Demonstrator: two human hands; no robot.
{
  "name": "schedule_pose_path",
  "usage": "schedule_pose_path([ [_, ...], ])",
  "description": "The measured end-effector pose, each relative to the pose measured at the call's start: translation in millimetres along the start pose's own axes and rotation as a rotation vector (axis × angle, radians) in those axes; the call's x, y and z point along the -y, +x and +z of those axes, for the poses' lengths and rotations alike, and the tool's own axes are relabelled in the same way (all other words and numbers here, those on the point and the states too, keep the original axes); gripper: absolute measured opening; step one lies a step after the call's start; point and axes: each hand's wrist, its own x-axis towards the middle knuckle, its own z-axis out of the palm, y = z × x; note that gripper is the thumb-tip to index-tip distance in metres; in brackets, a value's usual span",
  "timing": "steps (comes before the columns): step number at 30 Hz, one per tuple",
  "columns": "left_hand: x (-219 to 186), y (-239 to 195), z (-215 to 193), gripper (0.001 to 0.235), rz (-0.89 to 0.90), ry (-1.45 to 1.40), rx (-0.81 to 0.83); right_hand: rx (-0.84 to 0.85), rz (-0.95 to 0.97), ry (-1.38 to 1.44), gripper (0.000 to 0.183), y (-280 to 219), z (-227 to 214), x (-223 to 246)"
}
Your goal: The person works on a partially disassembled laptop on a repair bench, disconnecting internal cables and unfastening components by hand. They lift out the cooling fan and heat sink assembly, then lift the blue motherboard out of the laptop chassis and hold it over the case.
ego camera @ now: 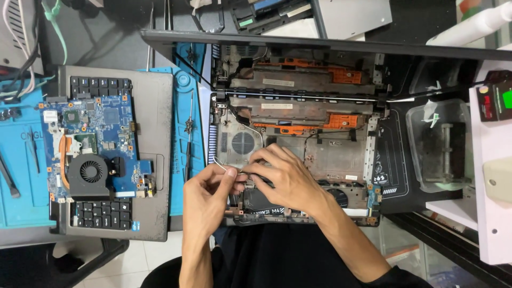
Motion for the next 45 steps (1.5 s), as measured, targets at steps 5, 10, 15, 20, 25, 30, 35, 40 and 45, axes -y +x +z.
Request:
schedule_pose_path([
  [5,2,-2,0,0.018,-0.01,0.005,-0.037,0.008,-0.004,0.002,0.021,-3,3,-2],
  [10,-5,-4,2,0.018,0.009,0.065,-0.079,0.018,0.017,0.014,0.02,-1,-2,1],
  [15,-8,-6,1,0.018,0.085,0.223,-0.103,0.076,0.014,0.008,0.03,1,-11,9],
  [20,-27,-11,5,0.021,0.079,0.423,-0.107,0.11,0.012,-0.006,0.032,1,-14,10],
  [25,-40,-9,9,0.021,0.189,0.632,-0.097,0.135,0.039,-0.012,0.034,2,-17,13],
  [30,-41,-3,8,0.02,0.516,0.868,-0.03,0.198,0.036,-0.056,0.044,0,-15,9],
  [35,-42,1,7,0.023,0.337,0.963,0.049,0.179,0.031,-0.031,0.045,2,-15,7],
  [40,-37,0,9,0.021,0.336,1.004,0.059,0.112,0.001,0.018,0.055,1,-9,4],
  [45,-27,-1,10,0.011,0.561,1.061,0.053,-0.027,0.148,0.2,0.027,10,-8,14],
])
